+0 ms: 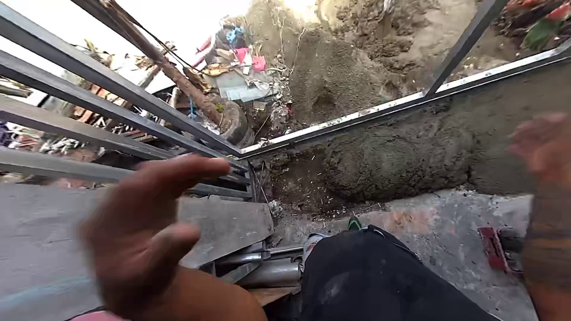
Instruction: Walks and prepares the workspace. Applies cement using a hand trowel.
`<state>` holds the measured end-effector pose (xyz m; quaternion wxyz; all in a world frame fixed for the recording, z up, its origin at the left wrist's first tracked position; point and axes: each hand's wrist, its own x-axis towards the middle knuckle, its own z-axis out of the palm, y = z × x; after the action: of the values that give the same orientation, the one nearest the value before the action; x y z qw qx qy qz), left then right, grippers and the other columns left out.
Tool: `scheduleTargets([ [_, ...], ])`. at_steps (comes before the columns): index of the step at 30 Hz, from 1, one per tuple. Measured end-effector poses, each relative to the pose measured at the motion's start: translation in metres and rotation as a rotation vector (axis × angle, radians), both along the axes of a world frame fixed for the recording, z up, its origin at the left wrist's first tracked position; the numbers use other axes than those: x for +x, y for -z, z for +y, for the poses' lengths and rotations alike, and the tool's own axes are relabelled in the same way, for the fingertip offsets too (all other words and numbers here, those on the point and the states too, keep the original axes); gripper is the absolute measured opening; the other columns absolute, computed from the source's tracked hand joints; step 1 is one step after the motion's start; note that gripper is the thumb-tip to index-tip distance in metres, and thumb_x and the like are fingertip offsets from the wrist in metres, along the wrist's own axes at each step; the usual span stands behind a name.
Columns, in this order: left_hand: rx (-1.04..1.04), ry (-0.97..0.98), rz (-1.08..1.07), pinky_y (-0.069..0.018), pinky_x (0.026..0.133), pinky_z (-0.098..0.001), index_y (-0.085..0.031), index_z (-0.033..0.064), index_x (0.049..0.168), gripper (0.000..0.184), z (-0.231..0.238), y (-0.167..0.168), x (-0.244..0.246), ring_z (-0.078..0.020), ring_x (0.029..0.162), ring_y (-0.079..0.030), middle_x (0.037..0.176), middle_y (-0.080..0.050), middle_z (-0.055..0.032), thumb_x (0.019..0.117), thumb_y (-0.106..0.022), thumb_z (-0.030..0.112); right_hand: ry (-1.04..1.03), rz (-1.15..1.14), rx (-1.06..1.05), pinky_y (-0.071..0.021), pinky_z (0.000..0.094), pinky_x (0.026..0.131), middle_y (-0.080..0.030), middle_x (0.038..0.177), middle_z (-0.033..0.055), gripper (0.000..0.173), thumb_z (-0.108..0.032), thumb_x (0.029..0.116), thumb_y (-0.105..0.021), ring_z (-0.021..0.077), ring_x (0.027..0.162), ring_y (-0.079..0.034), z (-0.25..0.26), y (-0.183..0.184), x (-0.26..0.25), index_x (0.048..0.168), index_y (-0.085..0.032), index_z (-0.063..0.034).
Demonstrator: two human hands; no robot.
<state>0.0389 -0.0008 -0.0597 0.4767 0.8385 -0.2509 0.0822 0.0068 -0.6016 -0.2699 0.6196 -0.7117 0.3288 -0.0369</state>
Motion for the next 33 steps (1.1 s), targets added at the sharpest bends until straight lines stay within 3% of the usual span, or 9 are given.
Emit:
scheduleTargets([
  [3, 0.42, -0.289, 0.573, -0.0503, 0.105, -0.0519, -0.052, 0.0075, 0.147, 0.054, 0.015, 0.109, 0.055, -0.0286, 0.121, -0.063, 0.134, -0.064, -0.0161, 0.103, -0.06, 0.037, -0.141, 0.377, 0.001, -0.0559, 0.045, 0.094, -0.064, 0.13, 0.0219, 0.049, -0.031, 0.1122, -0.034, 0.0284, 0.108, -0.068, 0.013, 0.17, 0.029, 0.141, -0.052, 0.0038],
  [6, 0.52, -0.312, 1.049, -0.0487, 0.105, -0.0556, -0.053, 0.0025, 0.145, 0.047, 0.05, 0.235, 0.072, -0.0371, 0.12, -0.064, 0.133, -0.063, -0.0243, 0.1078, -0.053, 0.032, -0.413, 0.768, 0.111, -0.0498, 0.0577, 0.098, -0.061, 0.135, 0.0283, 0.045, -0.027, 0.1118, -0.042, 0.0411, 0.117, -0.063, 0.056, 0.242, -0.016, 0.14, -0.052, 0.0056],
  [9, 0.486, -0.303, 1.372, -0.0517, 0.096, -0.0555, -0.054, 0.0011, 0.143, 0.047, 0.079, 0.314, 0.061, -0.039, 0.113, -0.066, 0.128, -0.065, -0.0254, 0.1088, -0.052, 0.032, -0.522, 1.004, 0.222, -0.0487, 0.0584, 0.097, -0.062, 0.135, 0.0247, 0.044, -0.029, 0.1108, -0.046, 0.039, 0.117, -0.063, 0.07, 0.265, -0.033, 0.144, -0.052, -0.0006],
  [12, 0.399, -0.325, 1.491, -0.054, 0.091, -0.0541, -0.055, 0.0025, 0.142, 0.048, 0.117, 0.359, 0.085, -0.036, 0.109, -0.069, 0.123, -0.069, -0.0228, 0.1082, -0.052, 0.036, -0.195, 0.885, 0.167, -0.0498, 0.0565, 0.095, -0.063, 0.133, 0.0262, 0.042, -0.027, 0.1117, -0.044, 0.039, 0.114, -0.065, 0.064, 0.263, -0.029, 0.14, -0.054, 0.0024],
  [15, 0.373, -0.285, 1.416, -0.0548, 0.088, -0.0518, -0.057, 0.003, 0.14, 0.046, 0.153, 0.389, 0.168, -0.0335, 0.105, -0.07, 0.12, -0.07, -0.0215, 0.108, -0.052, 0.036, 0.184, 0.74, 0.087, -0.0492, 0.0573, 0.096, -0.061, 0.134, 0.028, 0.044, -0.027, 0.112, -0.043, 0.0409, 0.116, -0.064, 0.067, 0.25, -0.005, 0.141, -0.053, 0.0046],
  [20, 0.48, -0.086, 1.07, -0.0549, 0.094, -0.0545, -0.057, -0.0021, 0.138, 0.043, 0.183, 0.382, 0.367, -0.0361, 0.108, -0.069, 0.122, -0.068, -0.0251, 0.1082, -0.052, 0.029, 0.533, 0.63, 0.15, -0.0512, 0.0541, 0.097, -0.06, 0.137, 0.0263, 0.047, -0.03, 0.1115, -0.041, 0.0375, 0.116, -0.065, 0.164, 0.233, 0.057, 0.143, -0.051, 0.003],
  [26, 0.578, 0.161, 0.894, -0.0563, 0.094, -0.0468, -0.056, -0.0016, 0.14, 0.041, 0.14, 0.325, 0.533, -0.0288, 0.106, -0.07, 0.122, -0.069, -0.0216, 0.1096, -0.048, 0.026, -0.095, 0.593, 0.252, -0.0501, 0.0567, 0.101, -0.065, 0.131, 0.0246, 0.041, -0.029, 0.1102, -0.049, 0.0389, 0.117, -0.065, 0.332, 0.268, 0.13, 0.137, -0.059, -0.0002],
  [30, 0.751, 0.339, 0.914, -0.0554, 0.094, -0.0471, -0.055, 0.0007, 0.141, 0.043, 0.089, 0.312, 0.594, -0.0285, 0.108, -0.069, 0.124, -0.067, -0.0208, 0.1089, -0.049, 0.029, -0.143, 0.709, 0.404, -0.0506, 0.0577, 0.096, -0.064, 0.129, 0.0265, 0.041, -0.029, 0.1105, -0.048, 0.0396, 0.111, -0.066, 0.405, 0.303, 0.124, 0.135, -0.06, 0.0016],
  [33, 0.81, 0.457, 0.888, -0.0541, 0.096, -0.0448, -0.053, 0.0016, 0.143, 0.043, 0.04, 0.292, 0.631, -0.0267, 0.11, -0.067, 0.125, -0.067, -0.0183, 0.1094, -0.048, 0.029, 0.026, 0.857, 0.51, -0.0482, 0.0577, 0.096, -0.061, 0.133, 0.027, 0.042, -0.028, 0.1114, -0.045, 0.0398, 0.114, -0.063, 0.422, 0.325, 0.109, 0.138, -0.056, 0.0029],
])
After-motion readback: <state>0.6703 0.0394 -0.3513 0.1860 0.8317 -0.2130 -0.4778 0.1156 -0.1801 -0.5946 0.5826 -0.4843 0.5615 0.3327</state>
